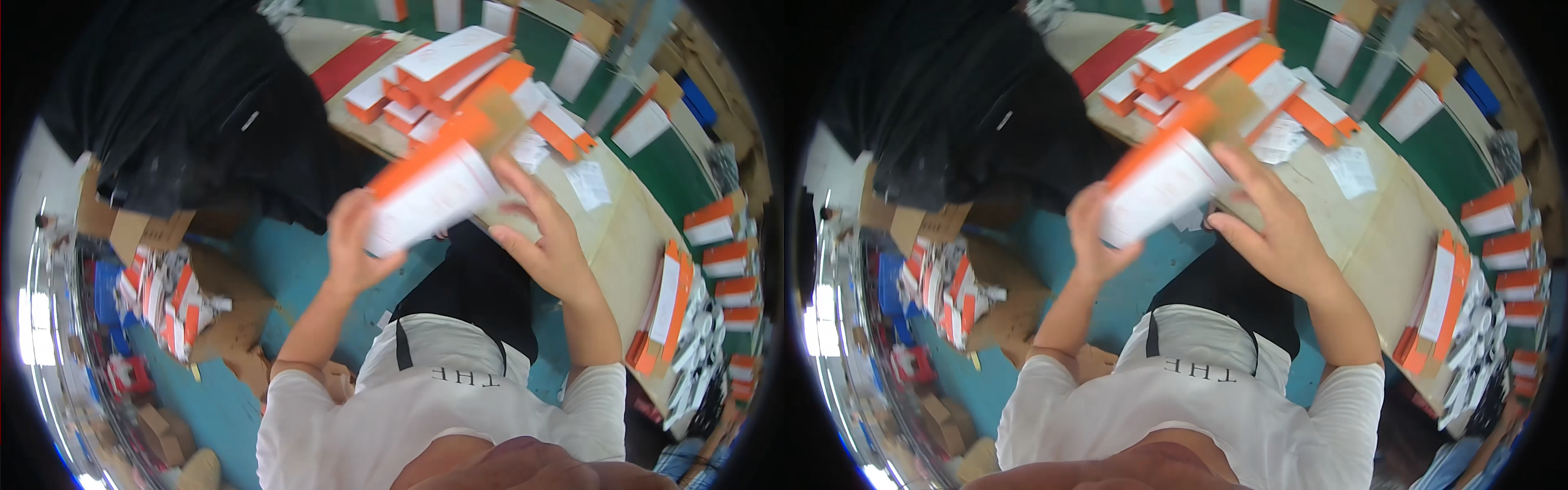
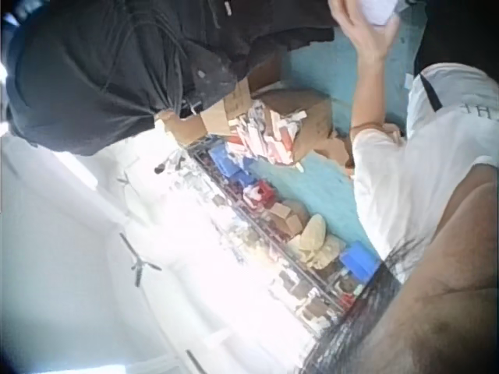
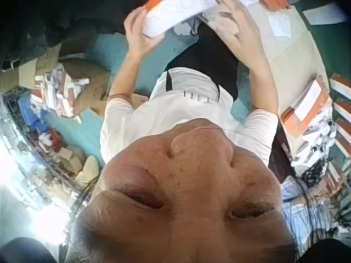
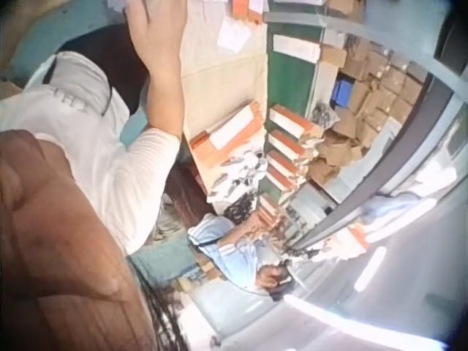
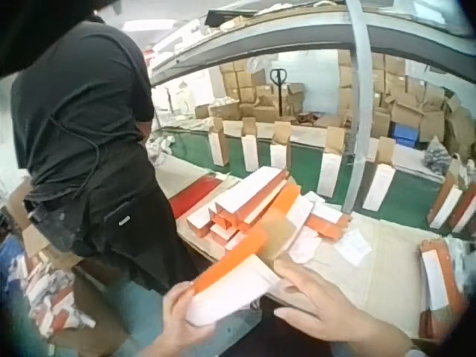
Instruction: Assemble cardboard boxes for product packaging.
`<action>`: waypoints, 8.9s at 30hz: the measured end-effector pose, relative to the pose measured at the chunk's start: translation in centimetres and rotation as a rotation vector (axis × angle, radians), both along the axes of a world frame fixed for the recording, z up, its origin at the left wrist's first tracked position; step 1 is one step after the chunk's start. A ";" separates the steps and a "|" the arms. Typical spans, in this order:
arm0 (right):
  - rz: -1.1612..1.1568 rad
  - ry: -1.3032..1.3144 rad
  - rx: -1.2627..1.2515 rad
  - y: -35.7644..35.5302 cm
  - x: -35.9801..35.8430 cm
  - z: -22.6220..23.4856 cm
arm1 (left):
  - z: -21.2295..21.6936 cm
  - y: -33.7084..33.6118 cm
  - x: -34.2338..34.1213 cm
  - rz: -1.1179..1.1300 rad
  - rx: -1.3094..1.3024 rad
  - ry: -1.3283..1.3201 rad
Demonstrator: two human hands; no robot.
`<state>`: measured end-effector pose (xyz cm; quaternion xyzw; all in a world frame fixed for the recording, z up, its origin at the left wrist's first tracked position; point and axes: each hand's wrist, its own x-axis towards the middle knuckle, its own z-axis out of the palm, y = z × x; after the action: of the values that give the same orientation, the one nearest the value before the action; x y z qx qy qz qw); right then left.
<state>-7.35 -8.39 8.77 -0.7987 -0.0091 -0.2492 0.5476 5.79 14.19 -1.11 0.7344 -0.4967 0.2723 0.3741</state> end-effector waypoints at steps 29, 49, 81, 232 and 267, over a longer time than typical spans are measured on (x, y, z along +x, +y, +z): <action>-0.513 -0.191 0.537 -4.4 -15.9 -0.8 | 4.6 -15.5 -8.8 -0.809 -0.390 1.022; 0.098 0.037 0.680 0.8 -6.3 -5.5 | 1.0 -8.5 -9.8 -0.539 -0.041 0.179; -0.188 -0.100 0.506 5.4 -4.1 -7.9 | 0.8 -8.8 -10.8 -0.386 -0.341 0.757; -1.200 0.880 -1.093 -15.6 -24.5 -10.5 | 2.2 -12.9 2.3 -0.187 -0.282 -0.021; 0.084 -0.233 0.618 3.3 -6.7 -5.7 | 3.3 -9.7 -11.1 -0.530 -0.422 0.725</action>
<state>-14.00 -5.10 3.05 -0.5599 -0.0285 -0.3069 0.7691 -5.29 4.46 2.21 0.5386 -0.4384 -0.0104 0.7195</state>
